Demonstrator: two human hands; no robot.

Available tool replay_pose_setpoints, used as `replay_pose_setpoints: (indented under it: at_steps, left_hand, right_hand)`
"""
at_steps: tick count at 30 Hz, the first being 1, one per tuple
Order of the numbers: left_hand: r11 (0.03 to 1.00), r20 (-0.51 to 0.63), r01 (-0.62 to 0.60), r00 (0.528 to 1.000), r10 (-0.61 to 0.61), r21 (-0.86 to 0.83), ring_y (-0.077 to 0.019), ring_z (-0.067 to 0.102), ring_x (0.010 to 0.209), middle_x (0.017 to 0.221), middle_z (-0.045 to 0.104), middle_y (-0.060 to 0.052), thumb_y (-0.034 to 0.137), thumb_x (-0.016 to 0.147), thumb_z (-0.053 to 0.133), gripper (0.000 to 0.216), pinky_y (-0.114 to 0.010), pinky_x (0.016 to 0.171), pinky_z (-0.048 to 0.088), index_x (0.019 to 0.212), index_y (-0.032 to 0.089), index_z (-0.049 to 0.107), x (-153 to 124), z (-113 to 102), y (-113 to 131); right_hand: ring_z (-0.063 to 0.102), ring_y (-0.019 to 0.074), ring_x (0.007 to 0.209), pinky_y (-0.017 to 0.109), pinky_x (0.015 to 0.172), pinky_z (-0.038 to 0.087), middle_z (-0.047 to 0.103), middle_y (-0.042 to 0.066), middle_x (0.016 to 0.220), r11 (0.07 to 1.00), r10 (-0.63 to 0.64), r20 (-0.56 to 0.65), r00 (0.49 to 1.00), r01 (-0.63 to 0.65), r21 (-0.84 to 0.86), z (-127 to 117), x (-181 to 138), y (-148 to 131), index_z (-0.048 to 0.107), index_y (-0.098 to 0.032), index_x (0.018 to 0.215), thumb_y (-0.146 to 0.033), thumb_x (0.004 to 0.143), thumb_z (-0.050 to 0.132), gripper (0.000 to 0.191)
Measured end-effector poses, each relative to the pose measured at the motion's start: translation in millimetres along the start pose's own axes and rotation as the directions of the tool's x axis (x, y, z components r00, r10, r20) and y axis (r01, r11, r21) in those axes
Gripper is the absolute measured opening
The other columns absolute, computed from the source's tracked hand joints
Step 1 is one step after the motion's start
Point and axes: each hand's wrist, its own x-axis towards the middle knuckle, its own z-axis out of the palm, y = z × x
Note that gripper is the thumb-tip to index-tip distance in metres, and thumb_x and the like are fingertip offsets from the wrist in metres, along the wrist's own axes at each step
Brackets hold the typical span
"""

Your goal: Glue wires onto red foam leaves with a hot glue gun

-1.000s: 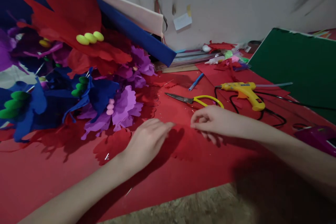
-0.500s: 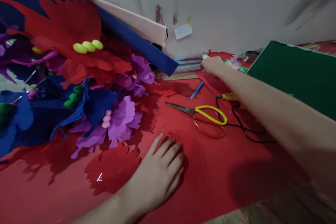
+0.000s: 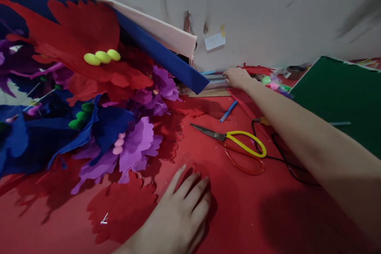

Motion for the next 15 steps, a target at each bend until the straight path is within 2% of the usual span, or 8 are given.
replay_pose_setpoints:
  at_steps: [5, 8, 11, 15]
  left_hand:
    - [0.998, -0.052, 0.007, 0.999, -0.004, 0.058, -0.0205, 0.052, 0.102, 0.101, 0.064, 0.000, 0.028, 0.085, 0.046, 0.019, -0.043, 0.108, 0.013, 0.094, 0.017, 0.059, 3.0, 0.0, 0.6]
    - [0.996, -0.119, -0.049, 0.991, 0.057, 0.069, -0.0169, 0.055, 0.093, 0.091, 0.066, 0.002, 0.021, 0.089, 0.040, 0.020, -0.041, 0.109, 0.012, 0.091, 0.016, 0.060, 1.9, -2.3, -1.2]
    - [0.993, -0.108, -0.106, 0.988, 0.112, 0.059, -0.0129, 0.057, 0.086, 0.084, 0.066, 0.002, 0.015, 0.089, 0.038, 0.022, -0.033, 0.108, 0.021, 0.090, 0.016, 0.060, 0.4, -8.7, -1.0]
    - [0.994, -0.092, -0.091, 0.991, 0.097, 0.067, -0.0100, 0.059, 0.074, 0.073, 0.065, 0.003, 0.009, 0.087, 0.042, 0.021, -0.028, 0.102, 0.032, 0.086, 0.017, 0.061, 1.4, -17.4, 2.4]
  right_hand:
    - [0.052, 0.0161, 0.097, 0.038, 0.081, 0.046, 0.052, 0.008, 0.111, 0.999, -0.034, 0.046, 0.998, 0.033, 0.033, 7.3, 22.6, -12.1, 0.049, -0.014, 0.112, -0.035, 0.084, 0.047, 0.035]
    - [0.052, 0.0158, 0.096, 0.038, 0.081, 0.046, 0.052, 0.007, 0.110, 0.999, -0.017, 0.061, 0.998, 0.016, 0.028, 5.9, 24.8, -18.9, 0.050, -0.015, 0.110, -0.035, 0.084, 0.047, 0.034]
    - [0.052, 0.0159, 0.096, 0.038, 0.081, 0.045, 0.052, 0.008, 0.110, 1.000, -0.008, 0.075, 0.997, 0.006, 0.028, 0.7, 24.6, -19.8, 0.050, -0.015, 0.111, -0.035, 0.084, 0.047, 0.034]
    - [0.053, 0.0159, 0.095, 0.037, 0.081, 0.046, 0.053, 0.008, 0.109, 0.998, -0.032, 0.118, 0.992, 0.026, 0.048, -3.7, 28.4, -15.4, 0.050, -0.014, 0.110, -0.035, 0.083, 0.048, 0.035]
